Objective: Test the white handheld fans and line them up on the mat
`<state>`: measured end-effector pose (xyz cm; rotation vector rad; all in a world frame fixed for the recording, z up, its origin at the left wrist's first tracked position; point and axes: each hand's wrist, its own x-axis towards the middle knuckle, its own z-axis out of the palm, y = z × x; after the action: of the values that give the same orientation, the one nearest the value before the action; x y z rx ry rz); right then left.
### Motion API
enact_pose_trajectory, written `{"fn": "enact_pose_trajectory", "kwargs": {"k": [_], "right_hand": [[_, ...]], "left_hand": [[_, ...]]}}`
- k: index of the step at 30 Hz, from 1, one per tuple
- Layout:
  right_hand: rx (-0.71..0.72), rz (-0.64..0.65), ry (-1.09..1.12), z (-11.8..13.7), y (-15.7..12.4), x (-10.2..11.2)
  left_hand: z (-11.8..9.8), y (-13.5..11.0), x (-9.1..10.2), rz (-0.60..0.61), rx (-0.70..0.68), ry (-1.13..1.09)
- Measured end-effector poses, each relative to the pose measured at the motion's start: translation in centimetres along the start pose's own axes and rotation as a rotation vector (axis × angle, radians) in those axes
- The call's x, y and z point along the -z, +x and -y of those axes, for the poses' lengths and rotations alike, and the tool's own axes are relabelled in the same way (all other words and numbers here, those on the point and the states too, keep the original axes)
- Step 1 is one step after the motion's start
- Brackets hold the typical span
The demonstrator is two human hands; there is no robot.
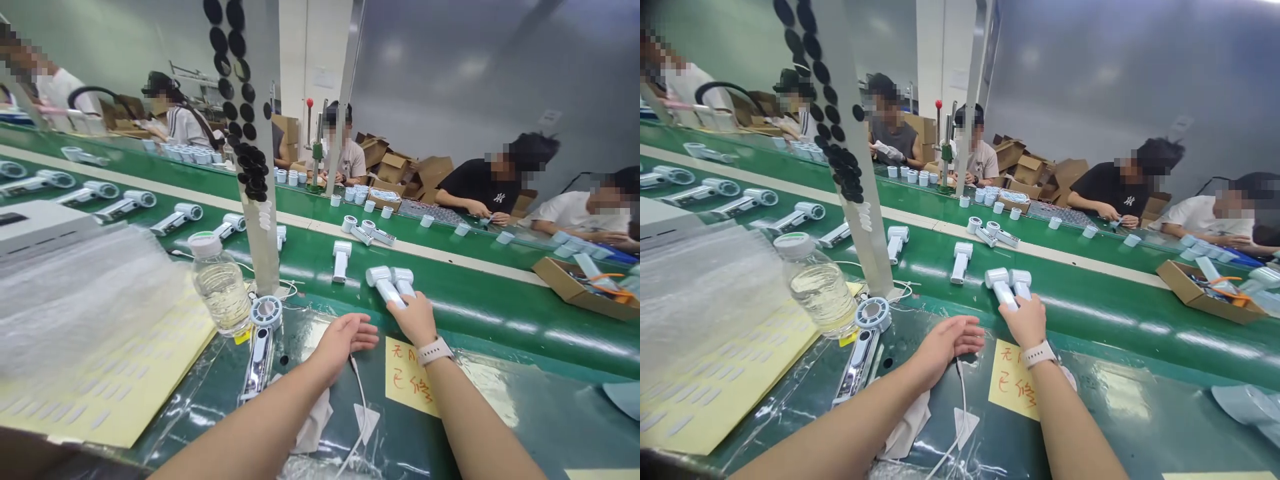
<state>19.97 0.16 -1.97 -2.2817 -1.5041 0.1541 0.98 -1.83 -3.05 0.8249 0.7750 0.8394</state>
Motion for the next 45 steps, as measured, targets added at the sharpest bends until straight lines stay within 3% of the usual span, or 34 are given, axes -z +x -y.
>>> {"fn": "enact_pose_trajectory", "kwargs": {"k": [5,8,12,14,16,18,22,27,29,33,38,45], "right_hand": [[0.267,0.174,0.177,2.4,-6.9,0.6],[0.317,0.202,0.348,3.1,-10.1,0.3],[0.362,0.271,0.593,2.6,-10.5,-0.3],[0.338,0.242,0.625,2.3,-10.0,-0.8],[0.312,0.199,0.579,2.4,-9.9,-1.5],[0.373,0.172,0.475,2.9,-10.4,-2.2],[0.5,0.204,0.326,3.7,-11.6,-2.1],[0.162,0.58,0.796,2.7,-10.8,-0.1],[0.064,0.658,0.98,2.4,-10.3,0.3],[0.027,0.681,1.048,2.2,-9.9,0.5],[0.009,0.8,1.017,2.0,-10.1,0.5],[0.063,0.73,1.086,3.2,-11.4,-0.4]], "left_hand": [[-0.2,0.1,-0.4,0.017,0.156,-0.45],[-0.4,0.1,-0.4,-0.049,0.172,-0.599],[-0.9,0.1,0.0,-0.036,0.208,-0.575],[-1.2,0.2,0.3,-0.091,0.153,-0.557],[-1.6,0.4,0.6,-0.168,0.04,-0.545],[-1.9,0.6,0.7,-0.207,-0.079,-0.527],[-2.3,0.6,0.7,-0.169,-0.133,-0.537],[-2.2,0.5,0.8,-0.095,-0.085,-0.521],[-1.9,0.6,0.9,-0.095,-0.078,-0.498],[-1.7,1.0,1.0,-0.137,-0.083,-0.48],[-1.7,1.4,1.3,-0.161,-0.089,-0.484],[-1.5,1.1,1.3,-0.041,-0.115,-0.441]]}}
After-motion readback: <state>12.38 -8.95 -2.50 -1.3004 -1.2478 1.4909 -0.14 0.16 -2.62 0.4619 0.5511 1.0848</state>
